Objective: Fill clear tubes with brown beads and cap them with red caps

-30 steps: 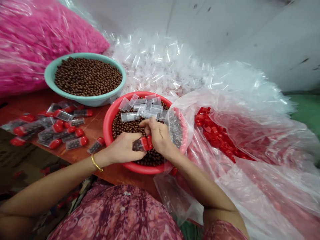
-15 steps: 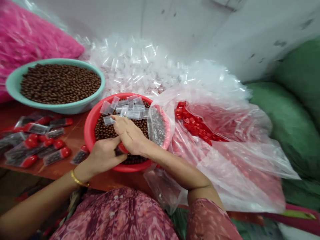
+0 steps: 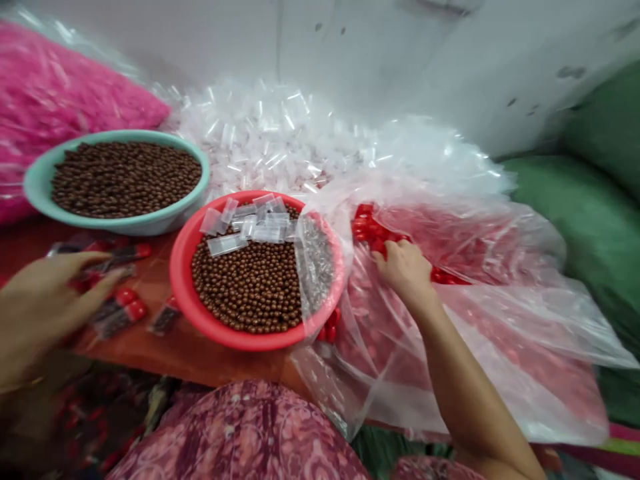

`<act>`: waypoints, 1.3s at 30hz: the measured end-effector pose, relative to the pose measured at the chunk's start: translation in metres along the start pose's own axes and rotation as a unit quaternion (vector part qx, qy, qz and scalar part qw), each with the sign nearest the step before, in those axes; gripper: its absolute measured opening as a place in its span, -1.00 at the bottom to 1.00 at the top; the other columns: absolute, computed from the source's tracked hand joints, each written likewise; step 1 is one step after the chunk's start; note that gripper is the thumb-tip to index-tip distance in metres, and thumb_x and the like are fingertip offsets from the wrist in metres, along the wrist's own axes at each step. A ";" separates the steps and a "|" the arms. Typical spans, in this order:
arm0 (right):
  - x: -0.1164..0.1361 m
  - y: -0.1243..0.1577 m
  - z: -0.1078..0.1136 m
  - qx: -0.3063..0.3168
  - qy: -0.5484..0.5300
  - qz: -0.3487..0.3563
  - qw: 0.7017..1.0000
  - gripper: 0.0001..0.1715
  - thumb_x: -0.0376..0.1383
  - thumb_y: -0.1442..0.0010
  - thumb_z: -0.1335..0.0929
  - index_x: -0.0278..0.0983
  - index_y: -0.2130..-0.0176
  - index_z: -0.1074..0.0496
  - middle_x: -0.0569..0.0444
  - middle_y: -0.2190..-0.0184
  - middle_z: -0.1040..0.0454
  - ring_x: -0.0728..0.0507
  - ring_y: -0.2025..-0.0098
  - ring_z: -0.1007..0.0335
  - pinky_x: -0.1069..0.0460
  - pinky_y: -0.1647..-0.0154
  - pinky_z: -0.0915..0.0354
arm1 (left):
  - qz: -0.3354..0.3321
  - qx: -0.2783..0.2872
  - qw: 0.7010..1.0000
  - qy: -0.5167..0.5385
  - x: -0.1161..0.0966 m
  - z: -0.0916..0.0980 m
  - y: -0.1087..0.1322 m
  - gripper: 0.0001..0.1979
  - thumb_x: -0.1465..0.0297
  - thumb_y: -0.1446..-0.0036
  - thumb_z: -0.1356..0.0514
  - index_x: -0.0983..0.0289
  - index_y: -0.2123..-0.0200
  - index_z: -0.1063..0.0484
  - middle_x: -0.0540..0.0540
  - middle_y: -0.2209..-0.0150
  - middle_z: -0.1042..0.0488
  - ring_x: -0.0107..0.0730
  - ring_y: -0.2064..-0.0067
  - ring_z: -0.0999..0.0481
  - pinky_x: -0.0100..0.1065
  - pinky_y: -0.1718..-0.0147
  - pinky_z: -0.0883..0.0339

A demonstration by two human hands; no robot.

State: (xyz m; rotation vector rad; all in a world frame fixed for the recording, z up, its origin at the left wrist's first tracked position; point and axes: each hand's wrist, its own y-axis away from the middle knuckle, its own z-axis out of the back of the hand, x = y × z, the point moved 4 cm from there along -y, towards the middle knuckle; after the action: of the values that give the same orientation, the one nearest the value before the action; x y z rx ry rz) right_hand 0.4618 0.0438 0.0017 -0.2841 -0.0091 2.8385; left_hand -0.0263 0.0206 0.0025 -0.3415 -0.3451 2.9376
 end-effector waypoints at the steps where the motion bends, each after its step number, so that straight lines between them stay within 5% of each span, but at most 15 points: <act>1: -0.002 0.003 -0.005 0.001 0.003 0.001 1.000 -0.55 -0.14 -0.23 -0.20 -0.39 0.13 -0.47 -0.34 0.15 -0.47 -0.37 0.14 -0.42 -0.14 0.32 -0.28 | -0.051 0.005 0.998 -0.032 -0.024 -0.001 -0.008 -0.75 0.29 -0.26 0.03 0.24 0.12 -0.36 0.07 0.22 -0.53 -0.19 0.16 -0.42 -0.24 0.15 -0.25; 5: -0.014 0.013 -0.018 -0.035 0.000 0.051 0.998 -0.60 -0.19 -0.21 -0.19 -0.38 0.18 -0.48 -0.35 0.17 -0.50 -0.37 0.13 -0.42 -0.15 0.25 -0.27 | -0.213 0.088 0.970 -0.074 -0.097 -0.026 -0.048 -0.70 0.48 -0.25 0.09 0.33 0.19 -0.44 0.19 0.20 -0.51 -0.22 0.17 -0.43 -0.27 0.19 -0.26; 10: -0.033 0.032 -0.029 -0.161 -0.067 0.087 0.981 -0.85 -0.27 -0.09 -0.27 -0.22 0.38 -0.43 -0.25 0.26 -0.53 -0.32 0.20 -0.45 -0.15 0.10 -0.29 | -0.277 0.149 0.945 -0.088 -0.122 -0.051 -0.078 -0.75 0.51 -0.18 0.01 0.39 0.19 -0.44 0.28 0.23 -0.50 -0.15 0.18 -0.46 -0.23 0.23 -0.29; 16: -0.042 0.052 -0.039 -0.227 -0.127 0.040 0.965 -0.91 -0.20 -0.03 -0.30 -0.13 0.47 -0.35 -0.20 0.33 -0.52 -0.33 0.27 -0.44 -0.18 0.16 -0.32 | -0.169 0.228 0.958 -0.049 -0.131 -0.063 -0.079 -0.68 0.32 -0.07 -0.10 0.38 0.14 -0.38 0.24 0.28 -0.53 -0.16 0.27 -0.52 -0.29 0.31 -0.31; 21: -0.035 0.047 -0.028 -0.205 -0.156 0.022 0.966 -0.92 -0.28 -0.03 -0.28 -0.19 0.40 -0.37 -0.22 0.33 -0.49 -0.33 0.24 -0.40 -0.20 0.11 -0.26 | -0.069 0.276 0.948 0.142 -0.138 -0.064 -0.079 -0.78 0.33 0.02 -0.09 0.30 0.29 -0.37 0.06 0.42 -0.46 -0.32 0.39 -0.45 -0.41 0.45 -0.19; 24: -0.015 0.041 -0.011 -0.167 -0.299 0.018 0.939 -0.88 -0.22 -0.08 -0.27 -0.20 0.43 -0.34 -0.10 0.47 -0.43 -0.22 0.38 -0.35 -0.11 0.28 -0.28 | -0.082 0.313 0.905 0.276 -0.149 -0.058 -0.078 -0.88 0.39 0.01 -0.06 0.30 0.39 -0.34 -0.01 0.47 -0.39 -0.43 0.44 -0.38 -0.43 0.46 -0.16; 26: 0.010 0.038 0.003 -0.140 -0.427 0.044 0.892 -0.81 -0.16 -0.12 -0.29 -0.21 0.40 -0.37 -0.02 0.49 -0.42 -0.15 0.43 -0.34 -0.05 0.35 -0.28 | -0.120 0.335 0.880 0.314 -0.160 -0.052 -0.075 -0.88 0.37 0.01 -0.09 0.30 0.39 -0.34 -0.03 0.46 -0.39 -0.45 0.43 -0.36 -0.43 0.44 -0.16; 30: 0.085 0.040 0.031 -0.064 -0.534 0.259 0.802 -0.76 -0.16 -0.21 -0.27 -0.21 0.24 -0.45 0.00 0.23 -0.49 -0.13 0.16 -0.41 -0.02 0.13 -0.31 | -0.146 0.327 0.885 0.296 -0.175 -0.040 -0.067 -0.83 0.38 0.05 -0.19 0.30 0.33 -0.34 -0.02 0.44 -0.40 -0.43 0.42 -0.36 -0.42 0.43 -0.15; 32: 0.117 0.044 0.036 -0.001 -0.531 0.354 0.769 -0.77 -0.19 -0.22 -0.25 -0.24 0.26 -0.44 0.03 0.30 -0.49 -0.12 0.17 -0.42 -0.01 0.12 -0.30 | -0.121 0.291 0.897 0.311 -0.173 -0.035 -0.064 -0.79 0.39 0.09 -0.23 0.30 0.33 -0.32 -0.04 0.47 -0.38 -0.45 0.44 -0.34 -0.43 0.47 -0.13; 36: 0.148 0.049 0.030 0.100 -0.536 0.376 0.749 -0.67 -0.18 -0.26 -0.20 -0.27 0.47 -0.30 0.17 0.58 -0.30 0.01 0.52 -0.25 0.11 0.47 -0.20 | -0.014 0.219 0.858 0.464 -0.157 -0.037 -0.057 -0.75 0.31 0.08 -0.27 0.31 0.37 -0.31 -0.07 0.53 -0.35 -0.54 0.51 -0.31 -0.48 0.52 -0.15; 39: 0.151 0.050 0.028 0.065 -0.540 0.371 0.753 -0.68 -0.19 -0.24 -0.21 -0.27 0.50 -0.25 0.20 0.61 -0.22 0.05 0.56 -0.14 0.13 0.52 -0.10 | 0.024 0.140 0.833 0.534 -0.143 -0.036 -0.052 -0.78 0.31 0.07 -0.28 0.33 0.41 -0.36 -0.04 0.51 -0.41 -0.57 0.51 -0.34 -0.49 0.51 -0.22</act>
State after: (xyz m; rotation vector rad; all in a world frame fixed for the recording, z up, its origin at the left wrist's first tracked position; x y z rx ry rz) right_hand 0.3007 0.0391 -0.0012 1.7580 0.0766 3.2005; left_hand 0.1268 0.0511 0.0109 -1.7863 0.2576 2.2657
